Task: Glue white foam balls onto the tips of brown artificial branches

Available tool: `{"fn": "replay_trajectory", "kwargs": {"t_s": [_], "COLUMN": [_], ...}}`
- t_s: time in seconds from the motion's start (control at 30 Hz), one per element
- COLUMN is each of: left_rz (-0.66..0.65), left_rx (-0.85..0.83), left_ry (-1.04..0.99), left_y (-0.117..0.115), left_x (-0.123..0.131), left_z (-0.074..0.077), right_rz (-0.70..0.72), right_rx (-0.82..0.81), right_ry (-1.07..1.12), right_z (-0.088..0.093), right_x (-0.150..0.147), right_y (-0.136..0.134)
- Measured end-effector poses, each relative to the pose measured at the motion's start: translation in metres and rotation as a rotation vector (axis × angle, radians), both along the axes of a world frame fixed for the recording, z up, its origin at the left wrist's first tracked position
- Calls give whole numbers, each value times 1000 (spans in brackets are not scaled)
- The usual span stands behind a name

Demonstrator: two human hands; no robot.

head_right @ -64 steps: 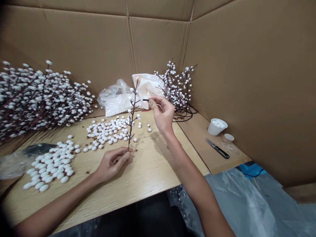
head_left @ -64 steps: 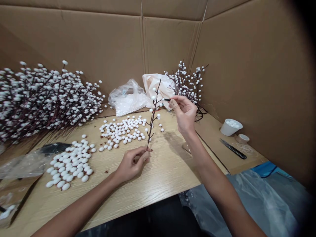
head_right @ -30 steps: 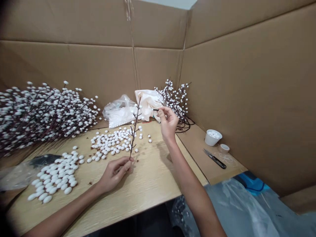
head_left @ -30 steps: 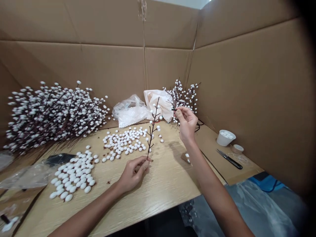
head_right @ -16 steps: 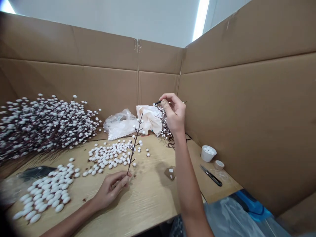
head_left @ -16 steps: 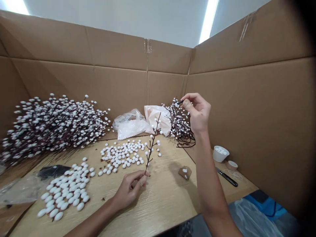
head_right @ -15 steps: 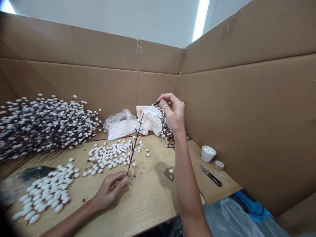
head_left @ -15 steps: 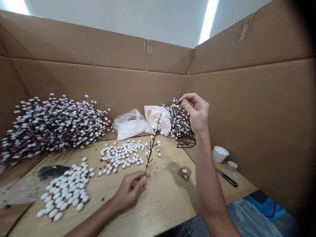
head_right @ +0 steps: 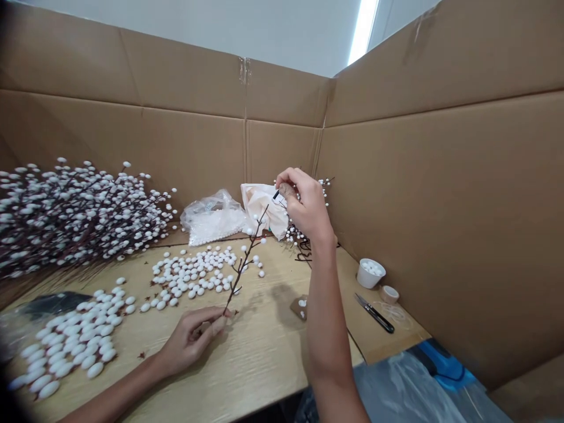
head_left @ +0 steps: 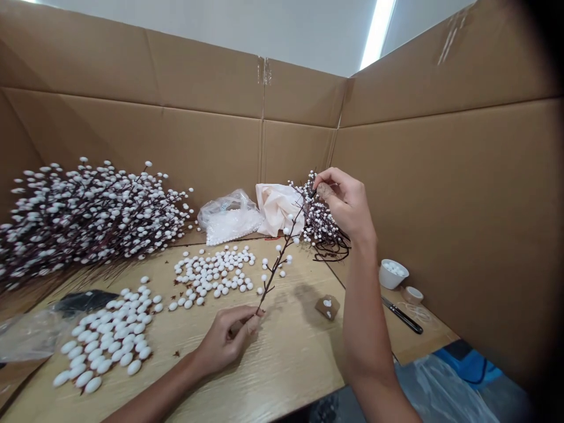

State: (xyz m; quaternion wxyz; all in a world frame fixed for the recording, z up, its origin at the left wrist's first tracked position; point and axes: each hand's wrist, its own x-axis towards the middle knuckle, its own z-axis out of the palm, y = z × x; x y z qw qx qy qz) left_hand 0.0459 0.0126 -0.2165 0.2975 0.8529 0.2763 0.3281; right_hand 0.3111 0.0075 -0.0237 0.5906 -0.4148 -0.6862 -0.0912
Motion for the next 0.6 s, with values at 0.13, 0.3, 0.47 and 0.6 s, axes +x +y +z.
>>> {"fn": "replay_trajectory", "kwargs": {"t_s": [0.13, 0.3, 0.47, 0.6], "left_rz": [-13, -4, -10, -6], "left_rx": [10, 17, 9, 11], "left_ry": [3, 1, 4, 7], "left_y": [0, 0, 1, 2], "left_x": [1, 1, 0, 0], "left_z": [1, 1, 0, -2], "right_rz": [-7, -32, -34, -26], "right_rx": [2, -32, -57, -69], "right_ry": [-40, -100, -99, -96], "right_z": [1, 0, 0, 1], "right_x": [-1, 0, 0, 0], "right_y": [-2, -2, -2, -2]}}
